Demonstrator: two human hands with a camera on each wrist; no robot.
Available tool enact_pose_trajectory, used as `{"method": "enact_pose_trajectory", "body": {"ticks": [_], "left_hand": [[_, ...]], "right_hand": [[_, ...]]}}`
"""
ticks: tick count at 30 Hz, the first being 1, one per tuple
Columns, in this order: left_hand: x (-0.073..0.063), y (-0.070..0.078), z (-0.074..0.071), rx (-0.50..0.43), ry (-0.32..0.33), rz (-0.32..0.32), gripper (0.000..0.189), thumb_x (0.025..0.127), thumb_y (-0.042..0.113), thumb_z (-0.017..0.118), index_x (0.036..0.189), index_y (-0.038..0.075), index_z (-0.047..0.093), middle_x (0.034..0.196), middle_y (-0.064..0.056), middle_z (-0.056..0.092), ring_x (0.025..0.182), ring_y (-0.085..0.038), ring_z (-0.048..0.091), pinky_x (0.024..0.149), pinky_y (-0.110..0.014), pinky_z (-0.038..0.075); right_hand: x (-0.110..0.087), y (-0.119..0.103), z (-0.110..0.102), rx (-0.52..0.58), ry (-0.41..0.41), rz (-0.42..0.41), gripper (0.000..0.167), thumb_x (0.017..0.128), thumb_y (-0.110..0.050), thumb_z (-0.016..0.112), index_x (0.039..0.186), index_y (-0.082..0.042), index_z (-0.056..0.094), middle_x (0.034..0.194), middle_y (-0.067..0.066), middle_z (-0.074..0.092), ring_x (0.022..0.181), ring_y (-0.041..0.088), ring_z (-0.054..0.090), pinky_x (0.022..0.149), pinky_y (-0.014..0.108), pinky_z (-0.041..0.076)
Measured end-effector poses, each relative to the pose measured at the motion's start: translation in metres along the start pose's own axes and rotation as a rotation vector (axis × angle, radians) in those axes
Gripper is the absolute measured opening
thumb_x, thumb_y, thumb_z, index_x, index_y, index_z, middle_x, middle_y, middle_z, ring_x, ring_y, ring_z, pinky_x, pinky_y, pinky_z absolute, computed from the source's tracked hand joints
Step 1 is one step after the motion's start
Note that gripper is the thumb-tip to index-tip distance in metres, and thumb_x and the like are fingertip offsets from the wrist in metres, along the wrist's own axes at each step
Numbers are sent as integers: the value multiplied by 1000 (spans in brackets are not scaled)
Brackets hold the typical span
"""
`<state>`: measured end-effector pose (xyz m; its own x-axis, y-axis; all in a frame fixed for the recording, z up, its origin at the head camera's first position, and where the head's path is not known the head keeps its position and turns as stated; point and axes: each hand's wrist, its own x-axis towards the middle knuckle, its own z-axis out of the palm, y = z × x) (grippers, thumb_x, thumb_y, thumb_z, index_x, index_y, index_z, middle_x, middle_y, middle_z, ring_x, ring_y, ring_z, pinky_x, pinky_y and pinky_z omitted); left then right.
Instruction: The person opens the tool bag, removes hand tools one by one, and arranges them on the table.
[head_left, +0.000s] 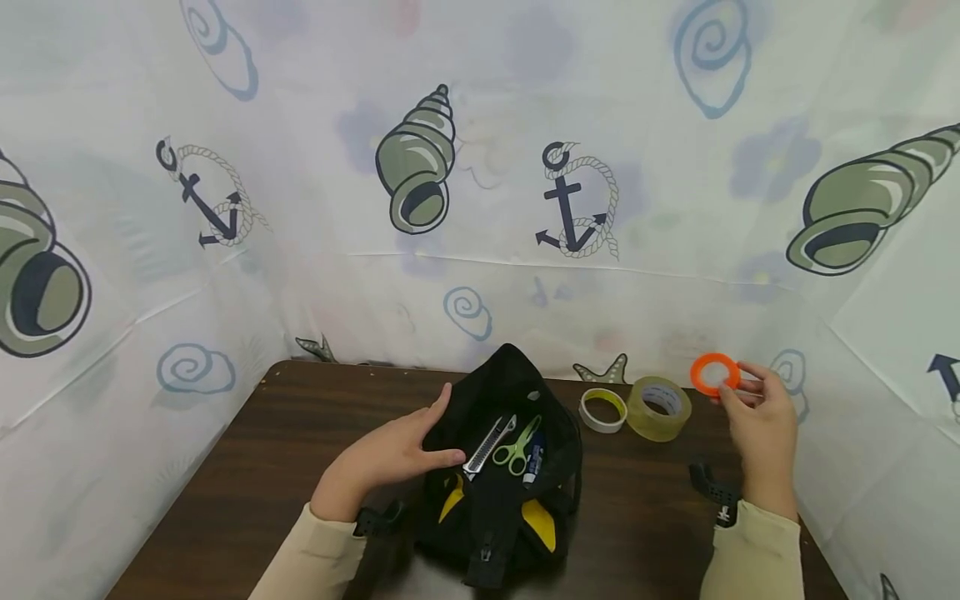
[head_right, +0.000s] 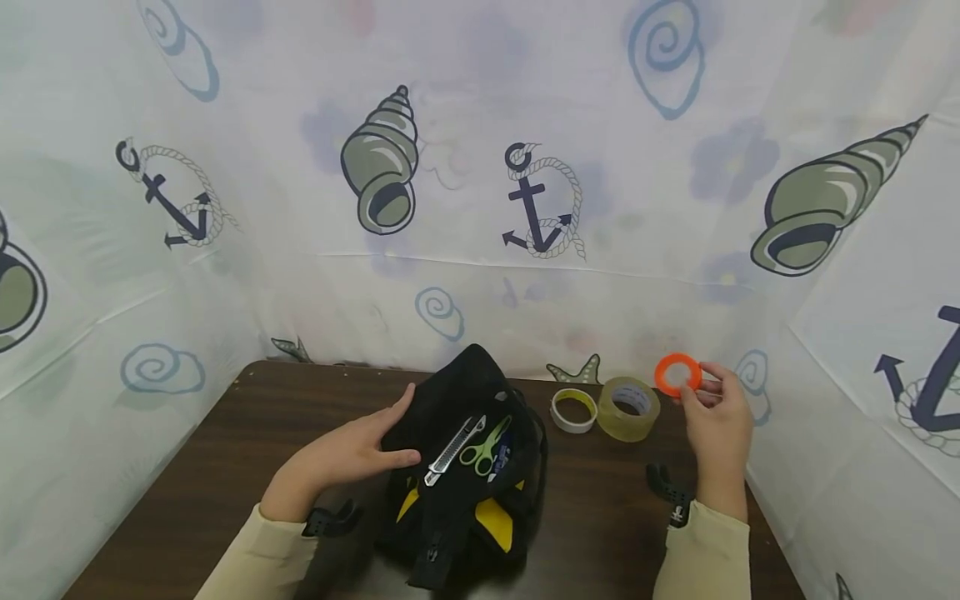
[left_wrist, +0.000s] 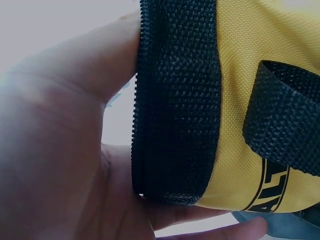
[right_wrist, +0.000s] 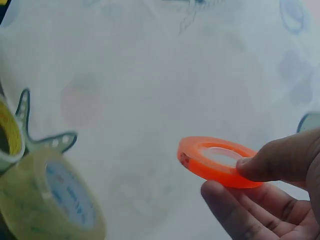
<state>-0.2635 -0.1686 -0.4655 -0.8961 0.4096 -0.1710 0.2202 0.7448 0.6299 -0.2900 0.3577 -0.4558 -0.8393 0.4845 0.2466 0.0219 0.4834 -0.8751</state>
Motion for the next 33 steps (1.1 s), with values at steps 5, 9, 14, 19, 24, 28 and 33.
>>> {"method": "enact_pose_trajectory", "body": {"ticks": [5,9,14,19,24,28,33], "left_hand": [[0,-1,0,1,-2,8,111,96,77,66,176,36,2,182,-3,25,165,-36,35,130,-66,34],[1,-1,0,0,-1,4,110,96,77,66,176,37,1,182,-3,25,166,-35,34,130,-66,33],[1,-2,0,0,-6,2,110,96,78,66,176,38,0,182,-1,24,166,-34,34,131,-65,33],[2,-1,0,0,-5,8,111,95,78,66,176,37,1,182,-1,24,166,-34,34,131,-65,33],[2,-1,1,0,-5,8,112,96,77,66,177,35,2,182,-2,24,166,-35,34,131,-65,33],[1,0,1,1,-4,4,111,96,77,66,176,37,1,182,-2,24,166,-35,34,131,-66,32],[1,0,1,3,-3,4,110,96,77,66,176,38,1,182,-2,24,166,-35,34,131,-66,32]], "right_hand": [[6,20,1,33,29,63,58,102,-14,77,156,-6,57,112,-1,64,74,-13,62,62,10,53],[12,35,4,49,30,117,59,102,-16,76,156,-6,55,103,-9,63,70,-13,65,61,11,53],[17,57,7,63,27,198,60,102,-16,76,157,-2,53,94,-14,62,65,-11,68,59,13,52],[21,77,13,27,21,227,59,104,-18,75,156,-1,52,99,-3,64,60,-11,65,57,15,51],[19,103,29,118,19,276,58,103,-7,73,155,5,49,108,10,63,61,-5,67,62,15,59],[16,125,43,249,32,356,61,101,2,71,156,5,45,112,10,55,66,-1,69,70,17,63],[16,136,48,249,40,358,59,102,2,70,156,6,45,115,13,55,65,-2,68,69,15,62]]}}
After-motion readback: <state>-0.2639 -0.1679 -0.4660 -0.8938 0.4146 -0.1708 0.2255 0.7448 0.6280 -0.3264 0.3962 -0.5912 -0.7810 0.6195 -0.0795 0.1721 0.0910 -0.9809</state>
